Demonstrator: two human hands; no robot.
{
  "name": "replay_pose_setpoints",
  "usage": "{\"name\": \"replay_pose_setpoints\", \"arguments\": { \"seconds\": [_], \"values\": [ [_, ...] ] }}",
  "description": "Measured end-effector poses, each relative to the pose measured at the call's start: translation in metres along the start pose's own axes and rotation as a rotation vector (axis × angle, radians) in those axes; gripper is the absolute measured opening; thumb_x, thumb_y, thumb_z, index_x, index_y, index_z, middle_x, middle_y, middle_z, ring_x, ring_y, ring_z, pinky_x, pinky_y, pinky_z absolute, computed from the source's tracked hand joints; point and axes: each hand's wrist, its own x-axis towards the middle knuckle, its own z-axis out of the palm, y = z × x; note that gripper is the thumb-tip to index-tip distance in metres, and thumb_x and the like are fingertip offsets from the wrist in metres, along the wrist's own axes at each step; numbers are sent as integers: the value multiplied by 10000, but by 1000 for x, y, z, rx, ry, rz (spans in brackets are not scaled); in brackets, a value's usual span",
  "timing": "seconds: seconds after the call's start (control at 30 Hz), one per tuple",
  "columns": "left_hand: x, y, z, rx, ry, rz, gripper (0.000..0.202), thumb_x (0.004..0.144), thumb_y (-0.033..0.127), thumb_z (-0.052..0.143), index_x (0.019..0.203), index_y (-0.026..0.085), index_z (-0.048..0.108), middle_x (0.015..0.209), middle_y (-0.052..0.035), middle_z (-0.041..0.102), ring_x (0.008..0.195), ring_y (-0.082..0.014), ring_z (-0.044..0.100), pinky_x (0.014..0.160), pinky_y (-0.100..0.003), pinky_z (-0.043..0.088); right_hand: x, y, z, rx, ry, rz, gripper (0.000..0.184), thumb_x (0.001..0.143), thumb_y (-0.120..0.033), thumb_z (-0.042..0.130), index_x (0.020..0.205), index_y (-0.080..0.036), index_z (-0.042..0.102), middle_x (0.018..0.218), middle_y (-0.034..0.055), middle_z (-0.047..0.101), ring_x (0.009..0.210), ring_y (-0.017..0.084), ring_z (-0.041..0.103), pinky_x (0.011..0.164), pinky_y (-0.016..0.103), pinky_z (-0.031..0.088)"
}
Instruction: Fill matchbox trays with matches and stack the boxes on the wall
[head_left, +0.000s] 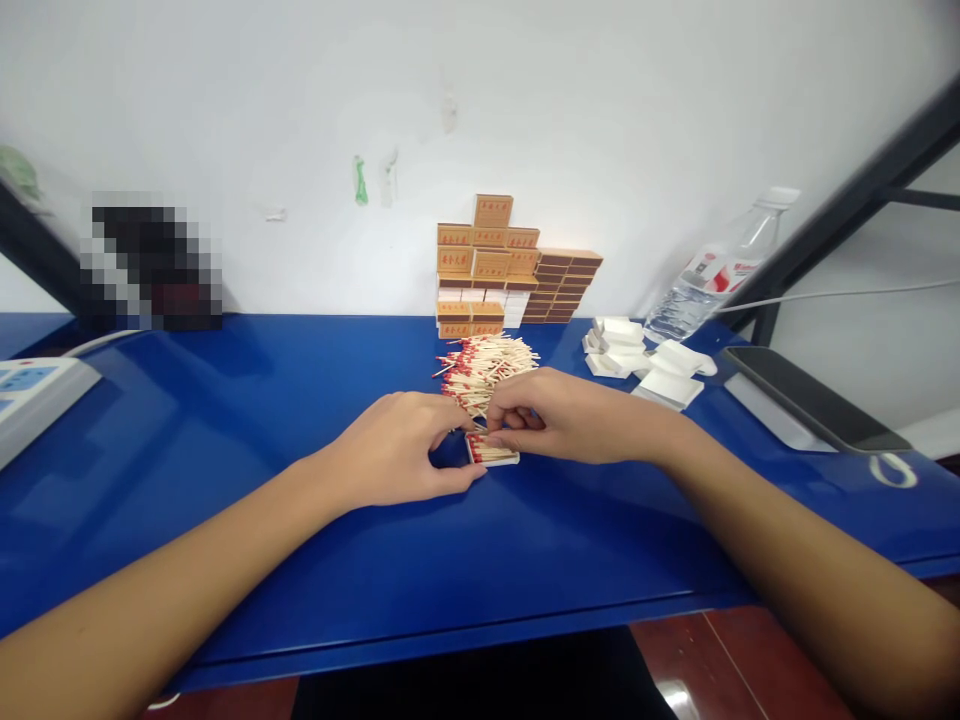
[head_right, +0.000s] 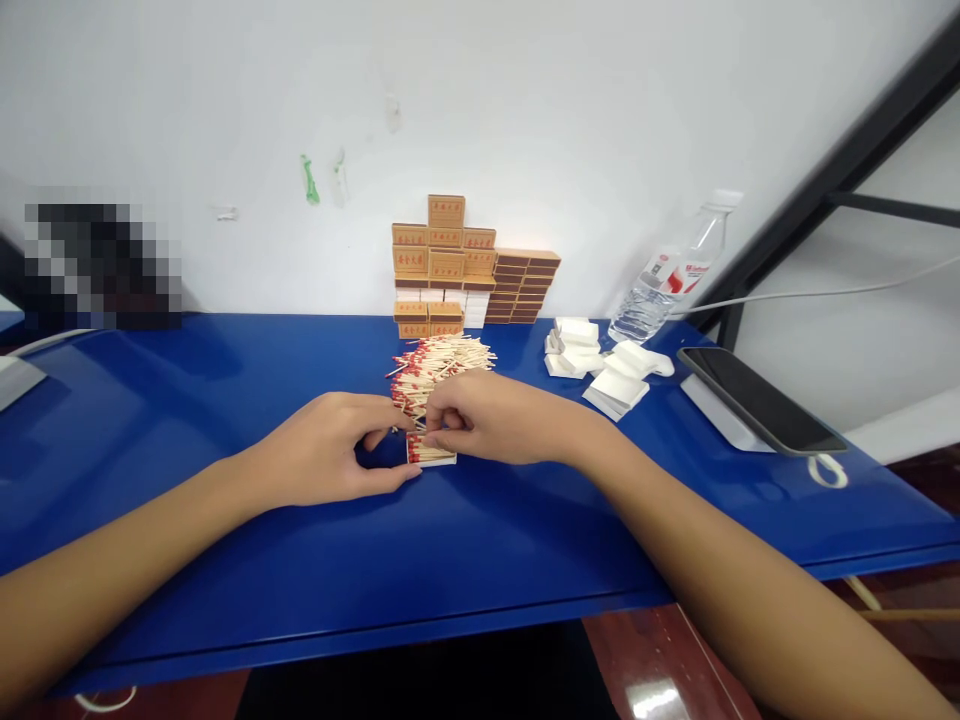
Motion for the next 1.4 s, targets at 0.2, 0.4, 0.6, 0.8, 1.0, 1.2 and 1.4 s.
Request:
{"name": "replay_pose_setpoints", "arguments": {
  "seconds": [0.2,0.4,0.6,0.8,1.0,1.2,1.4],
  "values": [
    [1,0,0,-4,2,4,247,899,406,693,806,190,615,688,40,575,581,-109,469,566,-276,312,0,-1,3,11,4,16,221,977,-343,655,820,-191,621,714,-26,570,616,113,450,585,279,312],
    [0,0,0,-15,-3,-3,244,899,393,688,797,193,592,700,42,567,597,-110,468,582,-279,326,0,-3,7,11,32,-37,130,948,-297,665,870,-193,652,769,-16,593,658,121,480,604,277,334],
    [1,-1,1,4,-8,-16,253,894,410,693,802,189,612,694,37,571,586,-111,465,566,-283,325,-2,-2,3,-12,38,-56,122,932,-243,645,821,-199,622,744,-20,574,646,122,466,609,280,322],
    [1,-1,0,21,-15,-26,271,899,433,692,813,183,634,695,31,575,587,-113,461,566,-279,316,-3,-4,0,-34,9,-44,59,915,-220,668,868,-185,664,765,-11,610,650,119,489,605,275,337],
    [0,0,-1,13,-22,-19,226,896,408,697,889,182,697,707,35,580,598,-114,470,585,-280,329,-2,-2,0,-34,50,-55,127,922,-183,650,795,-185,641,739,-22,609,632,104,477,612,271,340],
    [1,1,-1,12,-20,-24,231,891,406,700,856,178,679,691,42,553,594,-110,453,585,-281,320,-3,-1,1,-36,14,-28,139,928,-180,647,790,-183,634,713,-27,596,612,103,461,597,276,322],
    [0,0,0,-7,-6,2,227,895,393,694,837,180,644,698,44,552,597,-105,451,591,-274,323,-3,-2,-1,10,20,-75,94,907,-142,639,879,-189,715,753,-21,634,637,107,501,613,269,339]
  ]
}}
